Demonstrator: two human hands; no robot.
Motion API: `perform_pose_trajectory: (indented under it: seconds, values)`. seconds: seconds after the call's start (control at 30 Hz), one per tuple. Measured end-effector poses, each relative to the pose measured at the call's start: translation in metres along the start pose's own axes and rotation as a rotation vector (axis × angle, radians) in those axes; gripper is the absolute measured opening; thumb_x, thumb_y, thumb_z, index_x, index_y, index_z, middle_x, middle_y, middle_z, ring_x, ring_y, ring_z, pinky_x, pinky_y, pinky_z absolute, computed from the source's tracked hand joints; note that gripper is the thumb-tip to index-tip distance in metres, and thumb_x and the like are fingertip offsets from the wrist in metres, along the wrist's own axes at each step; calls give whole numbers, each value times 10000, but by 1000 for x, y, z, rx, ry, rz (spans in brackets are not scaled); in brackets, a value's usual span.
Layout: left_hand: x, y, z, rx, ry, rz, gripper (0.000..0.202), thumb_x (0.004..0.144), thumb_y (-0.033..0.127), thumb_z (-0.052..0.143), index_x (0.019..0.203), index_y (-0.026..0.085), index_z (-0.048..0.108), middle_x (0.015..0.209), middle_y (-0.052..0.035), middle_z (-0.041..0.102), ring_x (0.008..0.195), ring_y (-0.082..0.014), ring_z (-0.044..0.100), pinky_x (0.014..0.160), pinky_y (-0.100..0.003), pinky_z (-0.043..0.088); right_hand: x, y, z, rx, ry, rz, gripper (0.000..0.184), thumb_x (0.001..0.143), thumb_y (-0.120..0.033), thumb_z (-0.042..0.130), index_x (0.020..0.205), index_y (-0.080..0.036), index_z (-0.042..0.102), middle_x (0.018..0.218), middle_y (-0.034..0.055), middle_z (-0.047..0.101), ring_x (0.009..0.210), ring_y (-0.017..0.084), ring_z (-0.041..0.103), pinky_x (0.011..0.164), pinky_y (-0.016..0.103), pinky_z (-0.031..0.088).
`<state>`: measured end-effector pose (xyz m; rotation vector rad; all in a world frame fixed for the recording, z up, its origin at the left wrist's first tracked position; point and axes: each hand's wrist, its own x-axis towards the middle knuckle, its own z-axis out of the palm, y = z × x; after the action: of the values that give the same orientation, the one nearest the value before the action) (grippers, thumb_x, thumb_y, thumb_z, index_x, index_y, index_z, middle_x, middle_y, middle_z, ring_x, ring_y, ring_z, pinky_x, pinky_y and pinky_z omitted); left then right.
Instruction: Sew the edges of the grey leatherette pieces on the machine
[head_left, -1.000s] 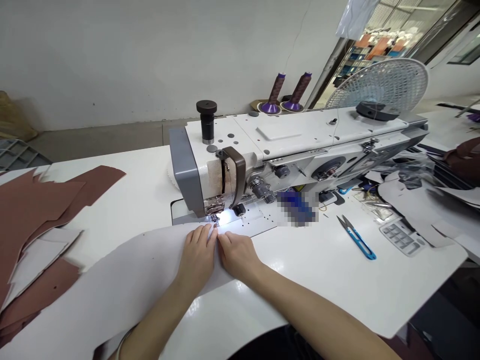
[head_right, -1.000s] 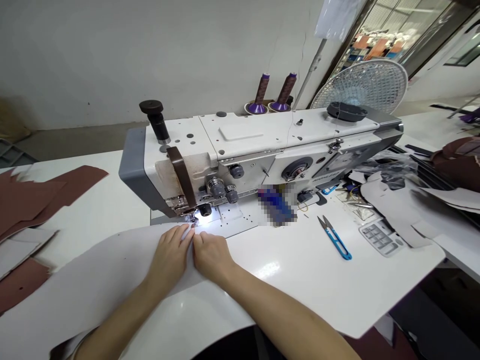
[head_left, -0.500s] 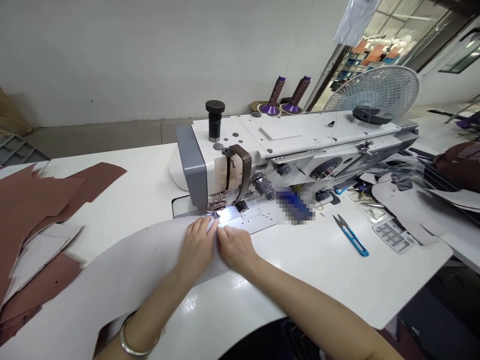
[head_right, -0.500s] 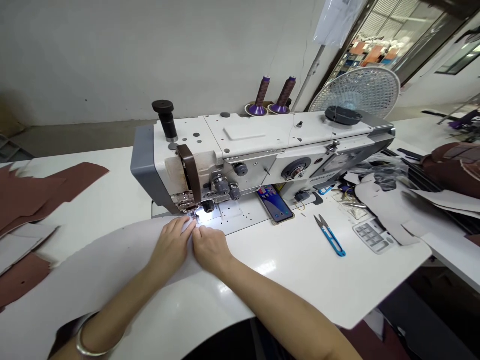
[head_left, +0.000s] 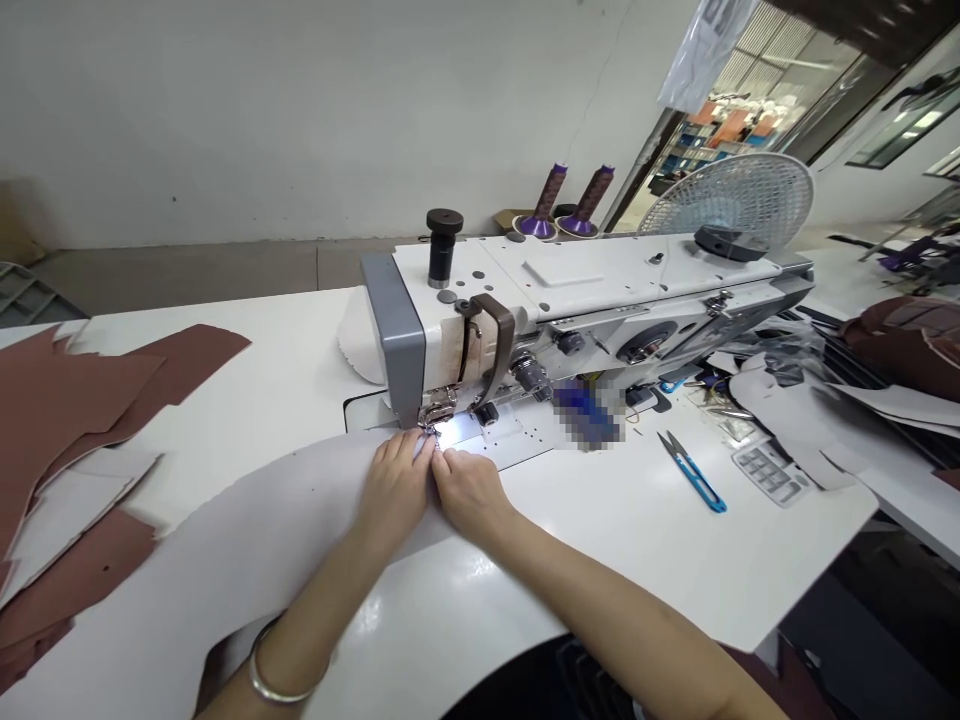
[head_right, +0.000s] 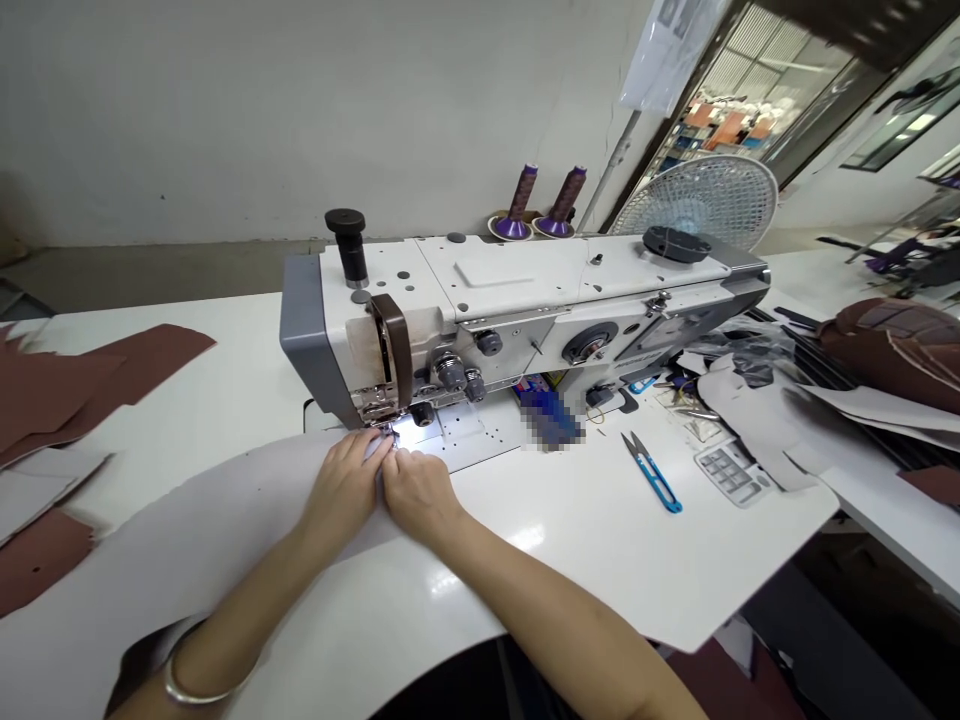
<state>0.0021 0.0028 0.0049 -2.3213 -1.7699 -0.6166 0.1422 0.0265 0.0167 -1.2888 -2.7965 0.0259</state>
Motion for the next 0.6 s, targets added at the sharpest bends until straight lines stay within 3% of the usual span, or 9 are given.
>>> perform_pose_trajectory:
  seconds: [0.4, 0.6]
  values:
    - [1, 0, 0, -36, 27, 13, 311, 887, 118, 388, 1126, 162, 582, 1152, -110, 608, 1065, -235, 537, 903, -396, 452, -1, 1, 2, -9, 41, -36, 144, 881, -66, 377, 900, -161, 484, 751, 33, 561, 656, 151, 497, 521, 282, 238]
    - [-1, -3, 6, -41, 33, 64, 321, 867, 84, 374, 1102, 135, 587, 1164, -133, 600, 1097, -245, 531, 953, -423, 445, 2, 0, -5, 0, -12, -13, 158, 889, -68, 372, 907, -159, 500, 779, 46, 578, 670, 152, 506, 527, 279, 248]
